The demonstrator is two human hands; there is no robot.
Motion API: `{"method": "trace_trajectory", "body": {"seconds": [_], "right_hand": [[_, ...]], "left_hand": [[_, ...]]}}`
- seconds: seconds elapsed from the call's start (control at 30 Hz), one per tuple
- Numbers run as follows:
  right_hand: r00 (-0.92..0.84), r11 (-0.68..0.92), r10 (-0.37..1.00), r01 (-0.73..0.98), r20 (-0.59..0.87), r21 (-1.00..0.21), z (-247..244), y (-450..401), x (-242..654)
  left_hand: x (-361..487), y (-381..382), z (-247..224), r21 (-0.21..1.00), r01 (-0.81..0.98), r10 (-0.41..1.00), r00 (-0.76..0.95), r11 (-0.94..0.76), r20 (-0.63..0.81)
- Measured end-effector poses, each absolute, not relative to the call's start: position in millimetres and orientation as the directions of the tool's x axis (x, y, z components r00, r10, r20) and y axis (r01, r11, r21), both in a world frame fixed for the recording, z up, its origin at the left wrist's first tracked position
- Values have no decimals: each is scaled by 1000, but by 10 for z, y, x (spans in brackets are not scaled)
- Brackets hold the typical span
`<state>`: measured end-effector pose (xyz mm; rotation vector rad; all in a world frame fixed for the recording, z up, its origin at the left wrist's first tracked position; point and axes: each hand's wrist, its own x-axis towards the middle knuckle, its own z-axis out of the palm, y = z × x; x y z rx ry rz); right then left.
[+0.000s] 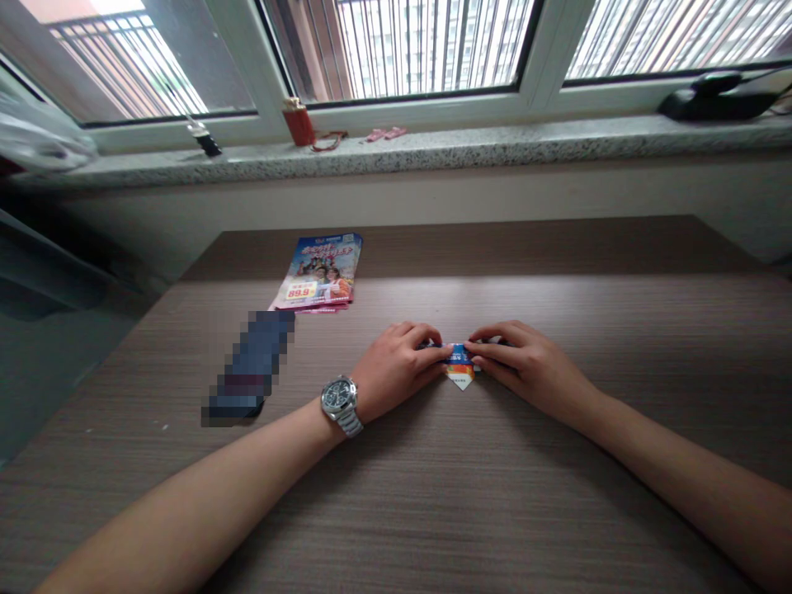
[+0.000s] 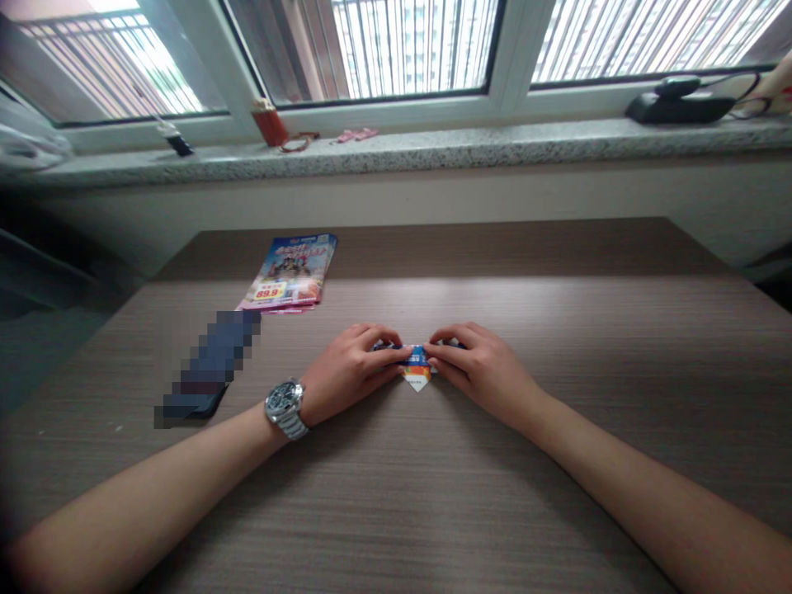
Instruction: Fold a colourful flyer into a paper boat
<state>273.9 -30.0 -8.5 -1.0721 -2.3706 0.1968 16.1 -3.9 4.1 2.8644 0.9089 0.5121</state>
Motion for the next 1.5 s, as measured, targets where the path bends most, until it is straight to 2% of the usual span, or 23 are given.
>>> {"method": "trace_trajectory", "body": {"seconds": [0.2,0.4,0.97,1.23,1.37,1.5], "right_hand": [[-492,638,767,658,413,-400,-131,-279,2731],[-469,610,789,675,396,-415,-147,-274,2724],[-470,637,771,572,430,-517,-77,-333,2659],[-325,396,912,544,250,-740,10,-422,2641],[-336,317,930,532,147,-785,68,-445,2619],[-309,264,945,521,109,-811,85,-461,2605]], "left_hand": [[156,-38,29,191,546,578,766,-816,282],[157,-32,15,203,544,580,760,-814,292],[184,-59,38,403,559,682,667,-725,300],[205,-106,95,575,469,709,634,-671,309],[213,-129,135,649,424,722,627,-631,292],[223,-149,164,724,377,741,615,-577,270]]}}
